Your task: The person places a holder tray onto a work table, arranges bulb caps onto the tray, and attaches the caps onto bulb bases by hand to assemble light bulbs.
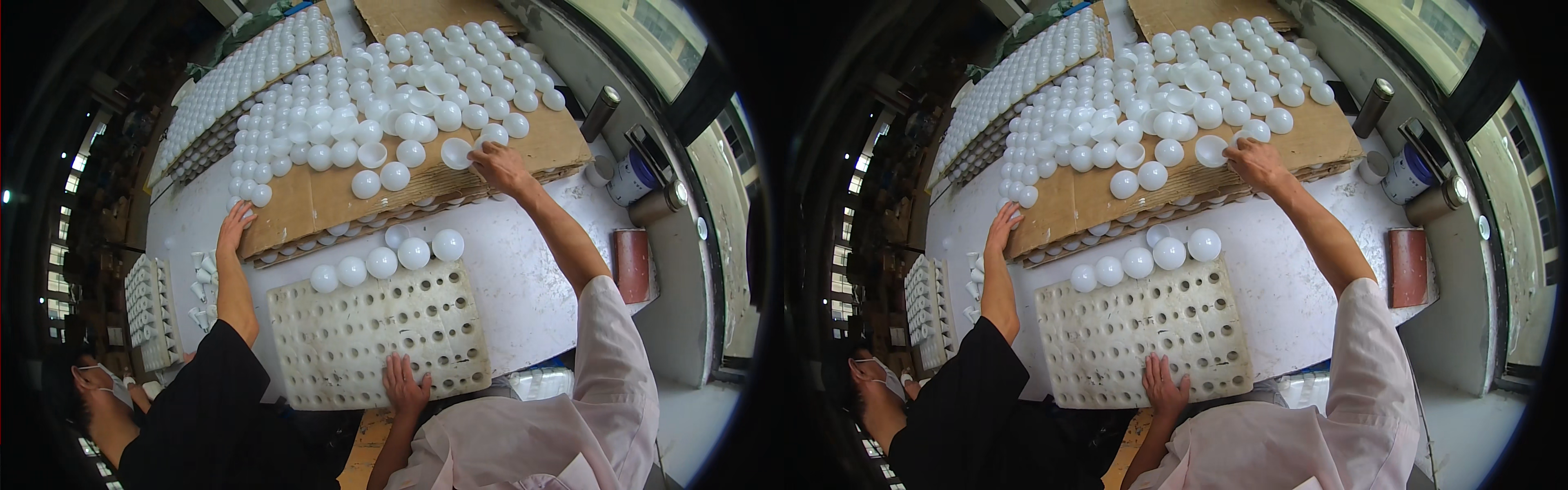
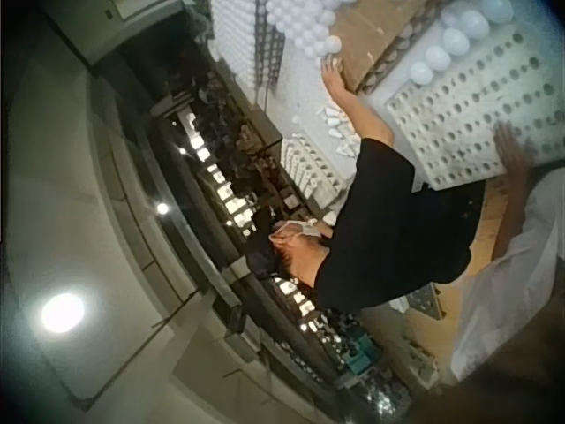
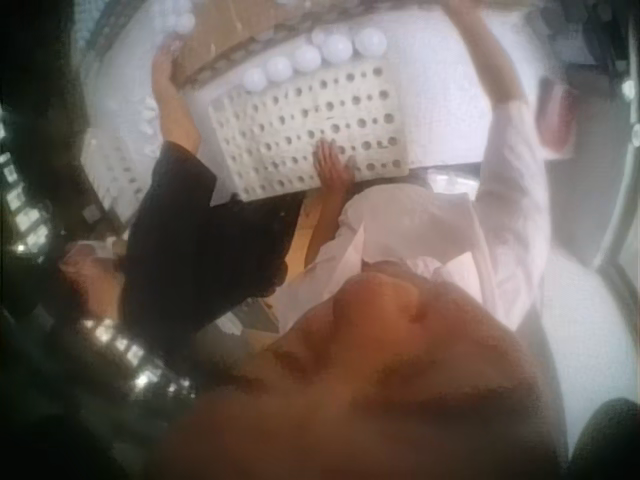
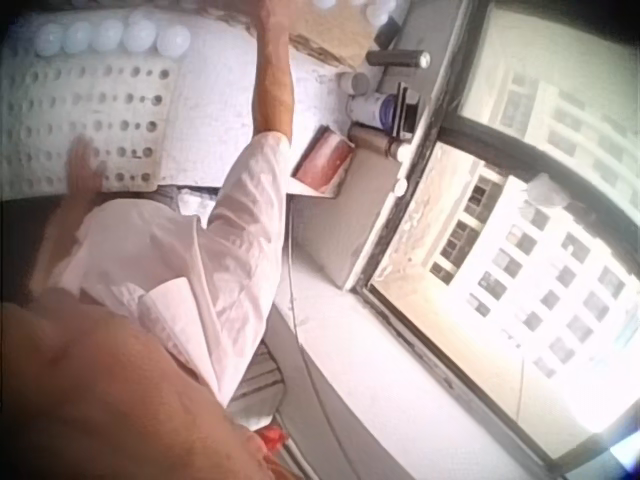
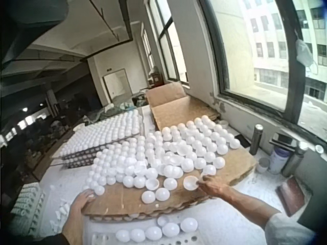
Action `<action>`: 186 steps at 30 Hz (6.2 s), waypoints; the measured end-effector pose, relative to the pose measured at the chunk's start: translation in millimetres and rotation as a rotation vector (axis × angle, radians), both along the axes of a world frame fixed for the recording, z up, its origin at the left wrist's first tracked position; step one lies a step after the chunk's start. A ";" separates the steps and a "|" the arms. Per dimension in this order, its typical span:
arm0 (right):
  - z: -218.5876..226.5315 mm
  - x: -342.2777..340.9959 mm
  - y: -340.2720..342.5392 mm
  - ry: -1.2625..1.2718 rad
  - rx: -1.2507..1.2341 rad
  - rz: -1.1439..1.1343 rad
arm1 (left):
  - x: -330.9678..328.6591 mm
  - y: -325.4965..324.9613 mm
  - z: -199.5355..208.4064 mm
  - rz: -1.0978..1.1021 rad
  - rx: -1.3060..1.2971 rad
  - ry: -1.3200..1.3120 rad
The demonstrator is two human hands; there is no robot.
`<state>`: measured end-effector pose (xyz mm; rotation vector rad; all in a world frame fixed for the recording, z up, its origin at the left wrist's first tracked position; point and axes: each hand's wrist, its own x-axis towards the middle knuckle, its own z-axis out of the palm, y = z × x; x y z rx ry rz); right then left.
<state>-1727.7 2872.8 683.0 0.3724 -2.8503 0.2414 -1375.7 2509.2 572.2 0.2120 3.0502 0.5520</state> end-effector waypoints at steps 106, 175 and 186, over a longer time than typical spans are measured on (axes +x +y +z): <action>10.0 259.6 -145.9 -0.702 -1.300 0.276 | -101.9 -31.5 142.1 -0.142 0.987 -0.452; -1.3 284.7 -157.9 -0.232 -1.034 0.735 | -65.1 25.0 130.2 -0.050 0.948 -0.856; -16.2 284.8 -148.2 -0.606 -1.202 0.315 | -61.3 30.2 65.5 0.139 1.525 -1.180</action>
